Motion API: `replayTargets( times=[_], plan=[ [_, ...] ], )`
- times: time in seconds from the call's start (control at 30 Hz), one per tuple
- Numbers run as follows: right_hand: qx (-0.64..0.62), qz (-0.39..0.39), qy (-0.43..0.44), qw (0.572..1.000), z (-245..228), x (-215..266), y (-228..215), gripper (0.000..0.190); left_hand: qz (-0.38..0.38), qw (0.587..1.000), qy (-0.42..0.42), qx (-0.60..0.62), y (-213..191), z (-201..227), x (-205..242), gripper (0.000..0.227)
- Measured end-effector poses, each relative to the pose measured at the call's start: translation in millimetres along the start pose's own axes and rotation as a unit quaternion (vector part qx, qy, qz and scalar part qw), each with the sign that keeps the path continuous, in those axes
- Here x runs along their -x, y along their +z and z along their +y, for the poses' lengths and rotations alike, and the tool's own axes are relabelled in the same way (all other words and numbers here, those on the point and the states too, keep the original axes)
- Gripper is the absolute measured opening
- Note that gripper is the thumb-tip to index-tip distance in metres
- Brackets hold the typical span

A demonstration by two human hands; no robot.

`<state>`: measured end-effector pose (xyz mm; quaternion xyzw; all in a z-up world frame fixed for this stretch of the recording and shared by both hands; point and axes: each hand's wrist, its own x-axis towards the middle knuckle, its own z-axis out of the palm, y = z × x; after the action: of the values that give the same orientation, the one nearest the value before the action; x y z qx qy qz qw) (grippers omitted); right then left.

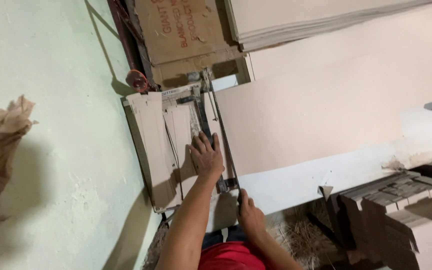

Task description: The person uses a manual paper cutter to trim large sheets of white paper. They repeatedly place a sheet on the cutter, align it against the guide, and pull down the lever to cut the paper, then remove the trimmed piece.

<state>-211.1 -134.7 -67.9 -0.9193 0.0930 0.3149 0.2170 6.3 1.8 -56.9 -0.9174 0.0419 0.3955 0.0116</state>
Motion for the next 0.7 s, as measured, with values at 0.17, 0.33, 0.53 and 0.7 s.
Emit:
replayTargets(
  times=[0.17,0.33,0.53,0.7],
  plan=[
    [-0.019,-0.006,-0.015,1.0,8.5,-10.9,0.8,0.065,-0.007,1.0,-0.01,-0.026,3.3,-0.2,-4.0,0.137],
    [-0.145,-0.096,0.034,0.984,-65.6,59.1,-167.5,0.088,0.106,0.984,0.14,-0.018,26.5,-11.6,7.1,0.06],
    [-0.433,-0.008,0.196,0.88,-0.5,-32.2,-171.1,0.072,0.094,0.931,0.354,0.003,127.1,-14.4,-16.4,0.029],
    [-0.674,0.156,0.269,0.671,93.8,-91.3,-134.4,0.112,0.178,0.878,0.436,-0.082,117.6,-77.1,0.8,0.01]
  ],
)
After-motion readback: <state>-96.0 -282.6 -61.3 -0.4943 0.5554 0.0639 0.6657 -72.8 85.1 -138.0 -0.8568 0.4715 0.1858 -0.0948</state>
